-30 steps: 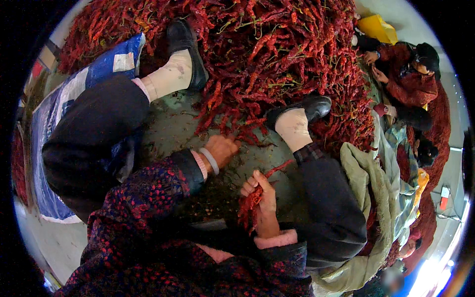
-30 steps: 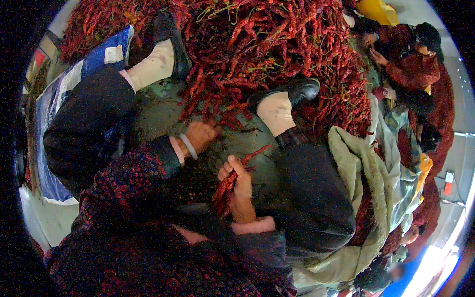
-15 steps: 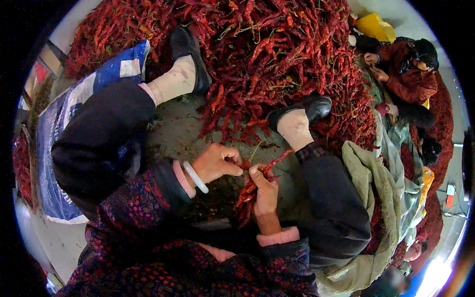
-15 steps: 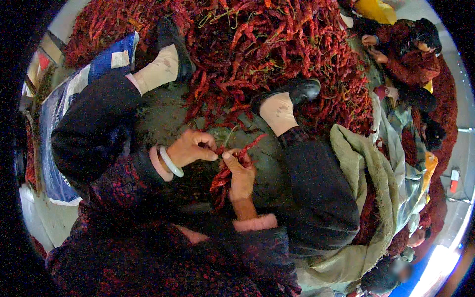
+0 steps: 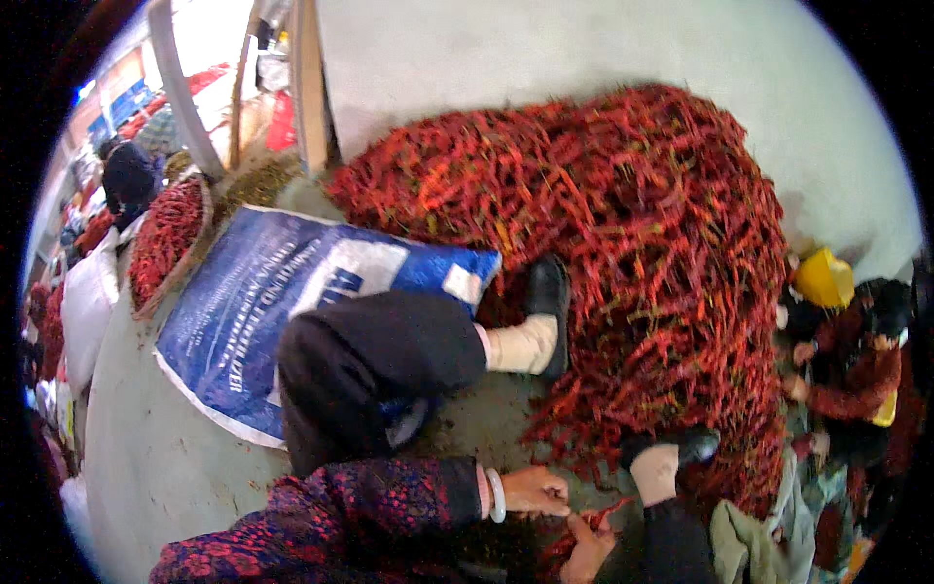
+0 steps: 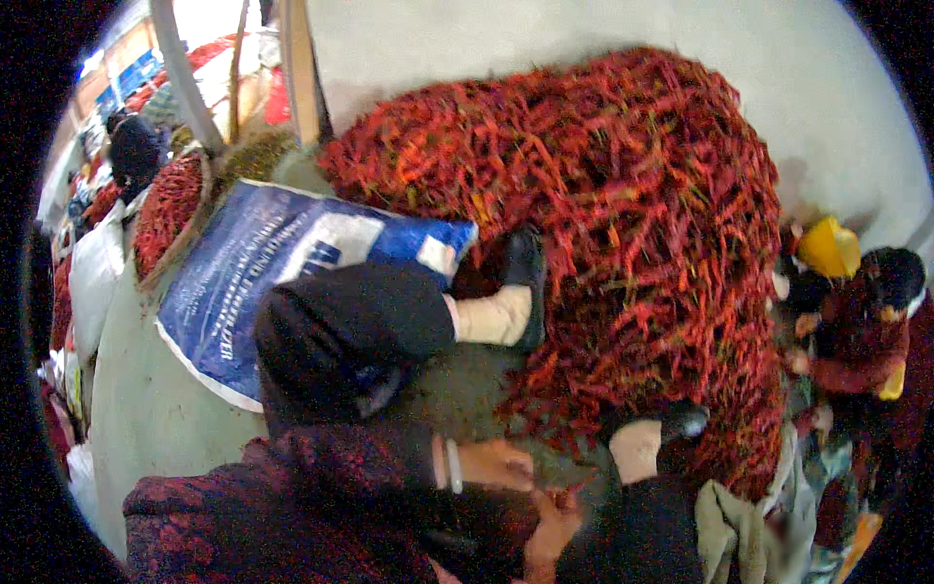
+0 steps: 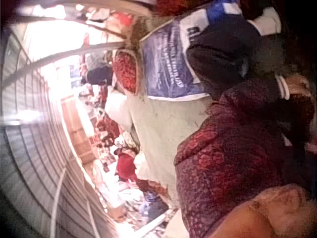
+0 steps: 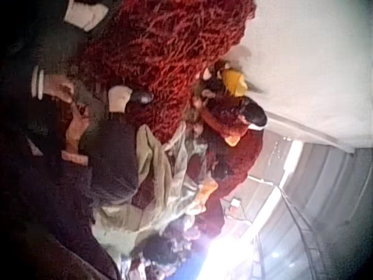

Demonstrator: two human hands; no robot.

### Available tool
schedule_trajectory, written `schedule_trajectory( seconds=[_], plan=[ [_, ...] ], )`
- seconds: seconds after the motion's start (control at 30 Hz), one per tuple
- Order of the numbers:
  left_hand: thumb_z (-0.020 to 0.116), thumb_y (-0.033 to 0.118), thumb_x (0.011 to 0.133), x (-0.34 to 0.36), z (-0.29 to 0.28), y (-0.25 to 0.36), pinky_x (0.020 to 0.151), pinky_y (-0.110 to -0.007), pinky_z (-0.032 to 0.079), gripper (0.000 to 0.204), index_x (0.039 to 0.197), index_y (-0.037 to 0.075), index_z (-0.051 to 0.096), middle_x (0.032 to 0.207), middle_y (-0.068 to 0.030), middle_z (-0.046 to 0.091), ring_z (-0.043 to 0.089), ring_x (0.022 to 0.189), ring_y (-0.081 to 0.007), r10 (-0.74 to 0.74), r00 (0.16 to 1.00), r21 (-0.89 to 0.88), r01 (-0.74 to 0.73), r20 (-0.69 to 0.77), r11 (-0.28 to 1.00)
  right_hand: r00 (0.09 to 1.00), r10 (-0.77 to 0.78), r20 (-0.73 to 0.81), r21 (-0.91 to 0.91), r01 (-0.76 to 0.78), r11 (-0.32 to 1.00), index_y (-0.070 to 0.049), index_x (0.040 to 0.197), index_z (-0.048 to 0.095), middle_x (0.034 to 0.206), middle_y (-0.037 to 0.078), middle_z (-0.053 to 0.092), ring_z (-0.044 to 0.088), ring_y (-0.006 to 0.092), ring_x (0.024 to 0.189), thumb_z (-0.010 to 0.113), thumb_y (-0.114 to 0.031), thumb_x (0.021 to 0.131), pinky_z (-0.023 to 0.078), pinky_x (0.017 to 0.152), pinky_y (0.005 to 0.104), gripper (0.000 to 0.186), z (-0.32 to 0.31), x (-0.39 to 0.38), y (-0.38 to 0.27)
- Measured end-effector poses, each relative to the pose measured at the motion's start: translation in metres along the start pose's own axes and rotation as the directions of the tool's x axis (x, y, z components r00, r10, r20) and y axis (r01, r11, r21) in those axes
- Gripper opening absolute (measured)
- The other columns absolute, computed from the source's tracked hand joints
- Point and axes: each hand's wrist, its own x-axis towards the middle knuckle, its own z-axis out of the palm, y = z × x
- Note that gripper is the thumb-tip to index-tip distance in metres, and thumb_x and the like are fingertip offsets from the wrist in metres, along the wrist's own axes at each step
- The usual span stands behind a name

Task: The person sits on the floor and removes stems from dried red chilies by hand, placing the de-stemmed chilies into a nearby sack. The task is performed continuously with both hands.

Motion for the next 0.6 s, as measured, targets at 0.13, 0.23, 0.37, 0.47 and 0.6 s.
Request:
schedule_trajectory(
  seconds=[0.13, 0.23, 0.37, 0.47, 0.6],
  plan=[
    [0.057, 0.039, 0.079, 0.014, 0.007, -0.028, 0.049, -0.03, 0.039, 0.034, 0.084, 0.005, 0.056, 0.061, -0.0053, 0.054, 0.05, 0.052, -0.0145, 0.207, 0.978, 0.083, -0.206, -0.004, 0.975, 0.959, 0.003, 0.282, -0.241, 0.068, 0.968, -0.004, 0.1, 0.056, 0.093, 0.008, 0.057, 0.052, 0.0158, 0.08, 0.059, -0.005, 0.076, 0.042, 0.071, 0.0317, 0.024, -0.004, -0.002, 0.007],
    [0.053, 0.036, 0.081, 0.006, 0.005, -0.02, 0.053, -0.034, 0.04, 0.031, 0.083, 0.005, 0.057, 0.065, -0.0099, 0.056, 0.053, 0.058, -0.0192, 0.218, 0.976, 0.198, -0.21, -0.02, 0.957, 0.967, -0.003, 0.255, -0.311, 0.085, 0.947, 0.002, 0.098, 0.055, 0.093, 0.007, 0.057, 0.052, 0.0155, 0.08, 0.06, -0.007, 0.075, 0.042, 0.07, 0.0307, 0.025, 0.007, -0.017, -0.007],
    [0.059, 0.027, 0.079, -0.015, 0.007, 0.019, 0.054, -0.033, 0.042, 0.023, 0.075, 0.004, 0.055, 0.063, -0.0089, 0.056, 0.055, 0.058, -0.0204, 0.286, 0.951, 0.236, -0.252, -0.121, 0.938, 0.948, -0.025, 0.318, -0.266, 0.115, 0.957, -0.003, 0.104, 0.054, 0.095, 0.007, 0.057, 0.052, 0.017, 0.081, 0.058, -0.007, 0.076, 0.042, 0.073, 0.0315, 0.028, 0.009, -0.02, -0.017],
    [0.059, 0.028, 0.077, 0.007, 0.009, -0.022, 0.055, -0.032, 0.043, 0.025, 0.075, 0.004, 0.055, 0.064, -0.0093, 0.057, 0.056, 0.058, -0.0203, 0.595, 0.77, 0.334, -0.511, -0.231, 0.792, 0.962, 0.023, 0.271, -0.238, 0.044, 0.97, -0.006, 0.097, 0.056, 0.086, 0.005, 0.057, 0.051, 0.0157, 0.074, 0.059, -0.005, 0.074, 0.041, 0.068, 0.0299, 0.024, 0.01, -0.015, -0.01],
    [0.06, 0.026, 0.078, 0.0, 0.013, -0.009, 0.057, -0.03, 0.046, 0.019, 0.08, 0.007, 0.059, 0.072, -0.0081, 0.06, 0.059, 0.066, -0.0166, 0.405, 0.891, 0.285, -0.341, -0.207, 0.896, 0.981, 0.12, 0.151, -0.194, -0.089, 0.977, 0.002, 0.088, 0.058, 0.076, 0.004, 0.058, 0.053, 0.0113, 0.066, 0.057, 0.002, 0.069, 0.042, 0.06, 0.0233, 0.019, 0.009, -0.007, -0.008]
  ],
)
